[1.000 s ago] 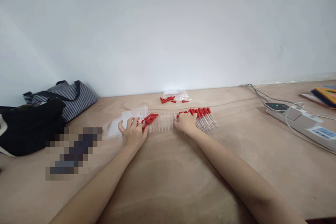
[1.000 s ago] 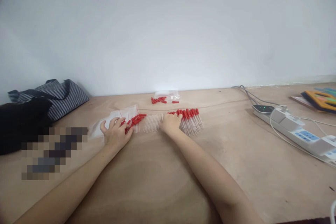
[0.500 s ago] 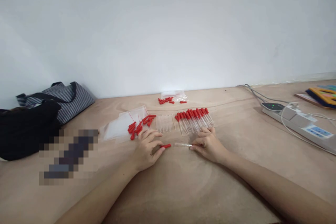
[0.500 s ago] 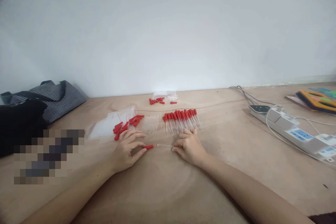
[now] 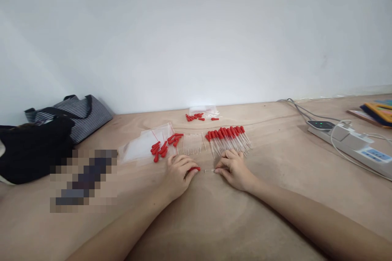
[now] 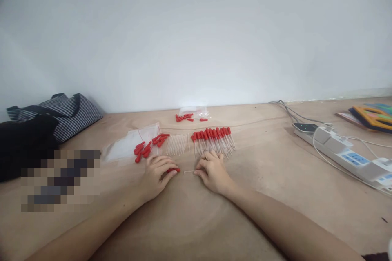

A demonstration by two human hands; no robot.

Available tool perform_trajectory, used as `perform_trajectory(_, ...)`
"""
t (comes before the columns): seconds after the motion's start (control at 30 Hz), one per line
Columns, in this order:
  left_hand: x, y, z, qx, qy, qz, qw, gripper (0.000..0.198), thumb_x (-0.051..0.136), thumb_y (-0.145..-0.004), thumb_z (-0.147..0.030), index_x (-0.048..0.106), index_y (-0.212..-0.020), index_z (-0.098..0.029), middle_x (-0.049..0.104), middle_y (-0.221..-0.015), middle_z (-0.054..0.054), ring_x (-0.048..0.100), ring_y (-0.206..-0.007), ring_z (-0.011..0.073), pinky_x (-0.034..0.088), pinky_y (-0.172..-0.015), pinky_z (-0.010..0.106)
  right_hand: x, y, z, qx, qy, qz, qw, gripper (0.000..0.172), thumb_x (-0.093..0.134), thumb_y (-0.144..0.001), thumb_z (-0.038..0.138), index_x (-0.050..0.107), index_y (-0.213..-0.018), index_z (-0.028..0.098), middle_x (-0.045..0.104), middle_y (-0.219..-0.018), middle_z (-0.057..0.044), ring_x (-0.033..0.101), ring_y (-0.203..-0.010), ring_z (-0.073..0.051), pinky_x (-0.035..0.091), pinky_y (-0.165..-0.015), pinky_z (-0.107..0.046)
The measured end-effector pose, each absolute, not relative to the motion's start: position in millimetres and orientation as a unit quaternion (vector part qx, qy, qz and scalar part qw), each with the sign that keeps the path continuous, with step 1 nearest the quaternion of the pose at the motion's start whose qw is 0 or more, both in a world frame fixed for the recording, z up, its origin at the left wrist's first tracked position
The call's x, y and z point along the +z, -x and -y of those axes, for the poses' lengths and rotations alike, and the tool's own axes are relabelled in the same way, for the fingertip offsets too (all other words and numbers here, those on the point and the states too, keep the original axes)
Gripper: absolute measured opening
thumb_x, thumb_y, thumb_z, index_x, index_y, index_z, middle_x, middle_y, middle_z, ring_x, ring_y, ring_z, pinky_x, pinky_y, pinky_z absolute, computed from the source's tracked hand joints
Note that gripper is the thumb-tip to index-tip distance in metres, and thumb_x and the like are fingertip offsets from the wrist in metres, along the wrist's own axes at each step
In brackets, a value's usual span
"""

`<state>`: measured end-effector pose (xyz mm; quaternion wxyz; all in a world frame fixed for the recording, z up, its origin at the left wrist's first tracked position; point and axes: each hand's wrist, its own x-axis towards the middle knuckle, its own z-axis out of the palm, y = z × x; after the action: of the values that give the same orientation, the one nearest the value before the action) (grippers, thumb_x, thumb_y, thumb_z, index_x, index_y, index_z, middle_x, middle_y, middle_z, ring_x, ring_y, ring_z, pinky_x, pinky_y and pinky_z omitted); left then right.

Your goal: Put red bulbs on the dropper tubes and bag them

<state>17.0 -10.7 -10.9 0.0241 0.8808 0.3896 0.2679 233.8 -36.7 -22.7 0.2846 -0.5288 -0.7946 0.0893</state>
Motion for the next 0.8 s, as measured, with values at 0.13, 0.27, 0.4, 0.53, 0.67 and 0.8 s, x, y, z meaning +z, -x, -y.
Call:
perform_trajectory(0.13, -8.8, -19.5, 14.5, 0.259, -0.872, -0.412, 0.045, 0.012, 0.045, -0.082, -0.022, 0.057, -0.083, -0.023, 0.065, -0.084, 0.000, 0.056, -0.088, 0.0182, 0.019, -0.093, 0.047, -22.2, -229.7, 39.4, 0.059, 0.534, 0.786, 0.306, 0.013, 0.048, -0.082, 0.025, 0.058, -0.075, 0.020, 0.060, -0.084, -0.003, 0.048, -0.086, -0.017, 0.022, -0.081, -0.036)
perform_trajectory(0.27, -12.1, -21.3, 14.6, 0.259, -0.873, -0.408, 0.064, 0.012, 0.042, -0.084, -0.022, 0.054, -0.086, -0.022, 0.065, -0.086, 0.000, 0.057, -0.088, 0.0176, 0.014, -0.096, 0.048, -20.6, -226.1, 41.1, 0.047, 0.542, 0.778, 0.314, 0.013, 0.045, -0.083, 0.022, 0.056, -0.076, 0.020, 0.062, -0.079, -0.001, 0.049, -0.088, -0.017, 0.017, -0.088, -0.039)
perform_trajectory(0.4, -14.1, -22.1, 13.9, 0.265, -0.877, -0.393, 0.075, 0.014, 0.039, -0.085, -0.022, 0.053, -0.087, -0.022, 0.065, -0.086, -0.001, 0.057, -0.087, 0.0166, 0.012, -0.098, 0.047, -21.2, -222.4, 41.1, 0.048, 0.530, 0.781, 0.328, 0.011, 0.048, -0.082, 0.021, 0.057, -0.076, 0.020, 0.063, -0.078, 0.000, 0.050, -0.090, -0.016, 0.013, -0.090, -0.040)
perform_trajectory(0.53, -14.0, -21.7, 13.3, 0.259, -0.875, -0.404, 0.069, 0.014, 0.039, -0.085, -0.024, 0.052, -0.087, -0.022, 0.065, -0.087, -0.001, 0.057, -0.087, 0.0169, 0.013, -0.097, 0.047, -23.4, -221.7, 40.2, 0.052, 0.489, 0.797, 0.352, 0.011, 0.047, -0.082, 0.021, 0.057, -0.077, 0.020, 0.063, -0.076, 0.001, 0.050, -0.085, -0.015, 0.017, -0.086, -0.037)
perform_trajectory(0.67, -13.6, -21.4, 13.1, 0.261, -0.869, -0.417, 0.064, 0.013, 0.040, -0.085, -0.024, 0.053, -0.087, -0.022, 0.065, -0.085, -0.001, 0.057, -0.086, 0.0170, 0.017, -0.093, 0.046, -26.0, -222.3, 39.8, 0.032, 0.447, 0.817, 0.362, 0.016, 0.045, -0.084, 0.025, 0.060, -0.087, 0.022, 0.063, -0.075, 0.000, 0.049, -0.079, -0.014, 0.020, -0.082, -0.035)
perform_trajectory(0.8, -14.1, -22.7, 13.1, 0.268, -0.870, -0.409, 0.069, 0.013, 0.042, -0.084, -0.023, 0.054, -0.088, -0.023, 0.065, -0.084, -0.002, 0.056, -0.085, 0.0166, 0.016, -0.092, 0.046, -27.7, -221.6, 40.4, 0.017, 0.443, 0.817, 0.370, 0.017, 0.045, -0.084, 0.025, 0.061, -0.090, 0.024, 0.063, -0.075, 0.000, 0.049, -0.078, -0.014, 0.020, -0.082, -0.035)
